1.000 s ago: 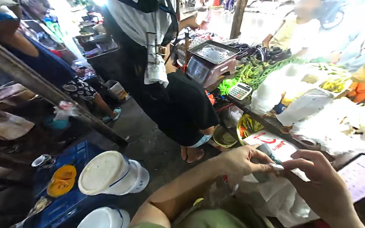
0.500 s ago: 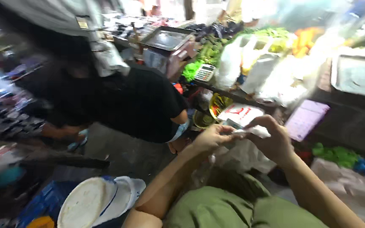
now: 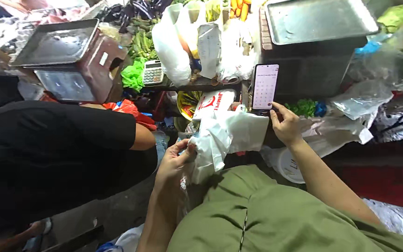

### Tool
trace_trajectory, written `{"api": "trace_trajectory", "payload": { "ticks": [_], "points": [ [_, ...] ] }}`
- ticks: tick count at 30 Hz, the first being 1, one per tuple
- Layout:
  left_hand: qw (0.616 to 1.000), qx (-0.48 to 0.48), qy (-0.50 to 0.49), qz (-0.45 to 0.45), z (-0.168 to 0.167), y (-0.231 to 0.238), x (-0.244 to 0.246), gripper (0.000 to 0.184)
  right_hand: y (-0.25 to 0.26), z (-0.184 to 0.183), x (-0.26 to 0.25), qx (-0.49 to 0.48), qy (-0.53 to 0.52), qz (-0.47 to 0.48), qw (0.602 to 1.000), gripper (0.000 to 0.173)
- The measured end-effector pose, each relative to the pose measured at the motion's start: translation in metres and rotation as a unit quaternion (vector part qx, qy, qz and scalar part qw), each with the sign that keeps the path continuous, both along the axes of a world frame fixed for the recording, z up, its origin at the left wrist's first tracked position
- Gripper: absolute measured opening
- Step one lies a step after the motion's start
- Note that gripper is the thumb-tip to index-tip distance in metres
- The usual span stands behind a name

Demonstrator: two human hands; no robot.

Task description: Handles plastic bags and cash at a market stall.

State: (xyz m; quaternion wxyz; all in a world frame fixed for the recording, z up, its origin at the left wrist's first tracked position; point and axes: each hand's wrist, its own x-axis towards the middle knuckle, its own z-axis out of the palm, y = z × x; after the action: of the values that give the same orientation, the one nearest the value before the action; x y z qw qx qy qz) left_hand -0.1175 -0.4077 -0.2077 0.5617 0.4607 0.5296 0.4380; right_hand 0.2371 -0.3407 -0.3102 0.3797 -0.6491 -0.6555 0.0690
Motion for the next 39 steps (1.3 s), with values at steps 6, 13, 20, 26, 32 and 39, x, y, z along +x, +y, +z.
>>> {"api": "trace_trajectory", "payload": {
  "ticks": [6,13,20,26,32,39],
  "points": [
    [1.0,0.001,-0.006,0.008,-0.008,0.0,0.002,0.018,0.007,0.013,-0.003,0.013,-0.062,-0.02,0.998,0.035],
    [1.0,0.006,-0.014,0.019,-0.014,-0.005,0.003,0.016,0.018,0.007,-0.007,-0.025,-0.084,-0.029,0.996,0.037],
    [0.988,0.122,0.09,0.017,-0.019,-0.011,0.007,0.011,0.023,0.012,-0.026,0.005,-0.084,0.015,0.996,0.034],
    [0.972,0.173,0.156,0.006,-0.024,-0.012,0.005,0.008,0.023,0.004,-0.029,-0.013,-0.1,0.032,0.994,0.035],
    [0.972,0.166,0.168,0.015,-0.024,-0.014,0.008,0.008,0.015,-0.004,-0.024,-0.011,-0.101,0.012,0.995,0.035],
    [0.971,0.168,0.169,0.014,-0.024,-0.014,0.012,0.006,0.015,0.0,-0.025,-0.043,-0.109,0.001,0.993,0.036]
  ]
}}
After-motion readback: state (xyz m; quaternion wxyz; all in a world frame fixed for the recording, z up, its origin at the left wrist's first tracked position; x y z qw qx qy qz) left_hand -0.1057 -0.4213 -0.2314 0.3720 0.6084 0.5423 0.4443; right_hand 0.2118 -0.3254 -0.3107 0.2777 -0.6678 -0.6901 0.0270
